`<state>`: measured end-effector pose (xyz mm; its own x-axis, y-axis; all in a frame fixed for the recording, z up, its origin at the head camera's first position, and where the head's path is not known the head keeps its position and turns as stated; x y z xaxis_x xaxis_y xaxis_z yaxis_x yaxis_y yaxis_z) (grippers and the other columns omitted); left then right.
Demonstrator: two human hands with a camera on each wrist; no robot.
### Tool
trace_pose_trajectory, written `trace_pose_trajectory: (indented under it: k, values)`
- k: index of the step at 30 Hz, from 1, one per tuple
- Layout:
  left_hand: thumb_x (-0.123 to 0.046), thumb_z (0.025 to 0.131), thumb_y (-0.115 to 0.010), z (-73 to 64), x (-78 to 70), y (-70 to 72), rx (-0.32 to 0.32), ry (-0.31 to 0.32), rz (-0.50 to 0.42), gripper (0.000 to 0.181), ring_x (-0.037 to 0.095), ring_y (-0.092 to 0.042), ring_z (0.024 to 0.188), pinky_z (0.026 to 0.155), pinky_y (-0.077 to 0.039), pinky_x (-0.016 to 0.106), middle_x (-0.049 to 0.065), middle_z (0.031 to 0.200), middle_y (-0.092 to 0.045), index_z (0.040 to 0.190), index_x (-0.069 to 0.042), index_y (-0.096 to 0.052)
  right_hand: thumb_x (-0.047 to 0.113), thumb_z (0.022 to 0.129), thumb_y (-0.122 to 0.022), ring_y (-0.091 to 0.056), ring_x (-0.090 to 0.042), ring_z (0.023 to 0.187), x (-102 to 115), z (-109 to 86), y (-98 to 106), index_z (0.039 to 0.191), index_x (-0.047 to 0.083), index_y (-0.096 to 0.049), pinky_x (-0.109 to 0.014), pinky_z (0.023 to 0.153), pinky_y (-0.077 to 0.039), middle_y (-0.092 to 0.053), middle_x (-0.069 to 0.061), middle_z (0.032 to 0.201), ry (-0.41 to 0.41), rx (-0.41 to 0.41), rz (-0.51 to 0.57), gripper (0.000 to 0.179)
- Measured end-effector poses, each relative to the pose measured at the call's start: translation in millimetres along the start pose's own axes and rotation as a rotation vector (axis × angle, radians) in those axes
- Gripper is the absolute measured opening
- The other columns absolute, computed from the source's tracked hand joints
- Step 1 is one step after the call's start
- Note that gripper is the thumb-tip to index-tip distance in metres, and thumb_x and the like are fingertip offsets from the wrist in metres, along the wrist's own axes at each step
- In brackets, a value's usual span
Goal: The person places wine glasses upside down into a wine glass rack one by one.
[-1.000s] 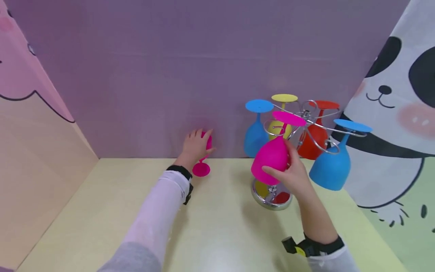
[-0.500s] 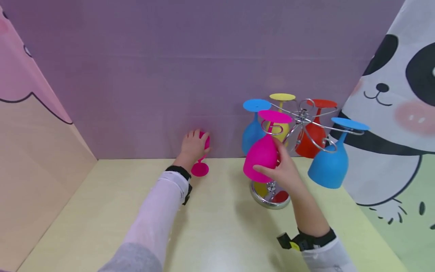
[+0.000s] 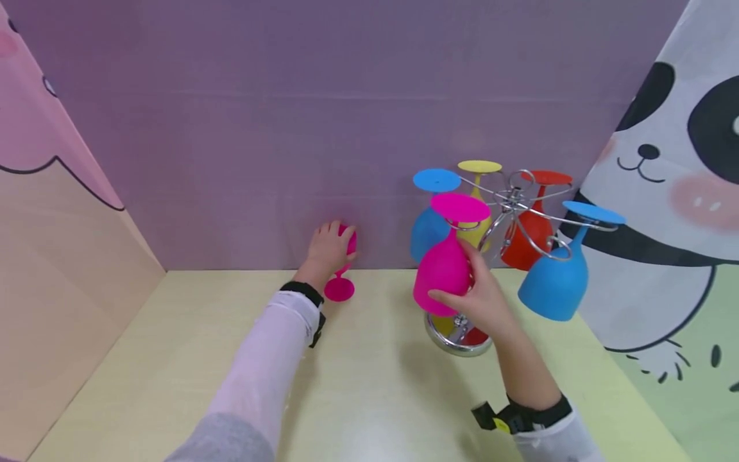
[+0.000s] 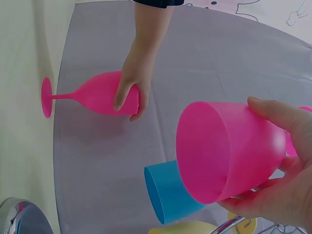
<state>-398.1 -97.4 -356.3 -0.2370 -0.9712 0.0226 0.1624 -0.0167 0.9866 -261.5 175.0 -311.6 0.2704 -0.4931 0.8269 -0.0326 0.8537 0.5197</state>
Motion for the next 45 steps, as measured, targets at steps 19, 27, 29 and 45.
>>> trace_pose_trajectory:
  k: [19, 27, 29, 45]
  values:
    - [-0.041, 0.090, -0.064, 1.8, -0.8, -2.2, 0.006, 0.013, -0.020, 0.071, 0.036, -0.032, 0.137, 0.115, -0.030, 0.050, 0.017, 0.146, -0.034, 0.150, -0.019, -0.032, 0.011, 0.079, -0.078, -0.034, -0.038, 0.136, -2, -5.5, -1, 0.151, 0.012, -0.013, -0.055, 0.090, -0.053, -0.034, -0.017, 0.147, 0.004, -0.022, 0.006, 0.097]
    - [-0.041, 0.091, -0.063, 1.5, -1.2, -1.8, 0.016, 0.011, -0.023, 0.070, 0.036, -0.031, 0.138, 0.115, -0.030, 0.050, 0.017, 0.146, -0.033, 0.150, -0.019, -0.032, 0.013, 0.080, -0.078, -0.032, -0.039, 0.137, -4, -6.7, 2, 0.152, 0.015, -0.010, -0.055, 0.091, -0.052, -0.031, -0.016, 0.149, -0.038, -0.026, 0.013, 0.099]
    - [-0.040, 0.091, -0.063, 1.7, -1.0, -2.3, 0.009, 0.011, -0.023, 0.069, 0.036, -0.031, 0.138, 0.115, -0.031, 0.049, 0.018, 0.146, -0.033, 0.149, -0.019, -0.033, 0.013, 0.080, -0.078, -0.031, -0.039, 0.137, -4, -6.7, 2, 0.152, 0.016, -0.010, -0.055, 0.091, -0.052, -0.031, -0.016, 0.149, -0.037, -0.028, 0.013, 0.099]
    - [-0.041, 0.090, -0.065, 1.8, -0.7, -4.0, 0.002, 0.013, -0.019, 0.072, 0.035, -0.032, 0.137, 0.115, -0.032, 0.049, 0.017, 0.146, -0.034, 0.149, -0.018, -0.032, 0.014, 0.082, -0.077, -0.031, -0.040, 0.137, -8, -8.2, 10, 0.153, 0.013, -0.012, -0.058, 0.093, -0.050, -0.031, -0.017, 0.150, 0.032, -0.022, -0.042, 0.096]
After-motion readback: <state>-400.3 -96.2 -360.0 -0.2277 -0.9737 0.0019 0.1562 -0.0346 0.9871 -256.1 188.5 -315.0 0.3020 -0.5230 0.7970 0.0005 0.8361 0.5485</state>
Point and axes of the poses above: each hand's wrist, its own z-axis towards the middle knuckle, its own y-axis out of the back of the hand, x = y × z, the point moved 1 cm from there along z, towards the middle knuckle
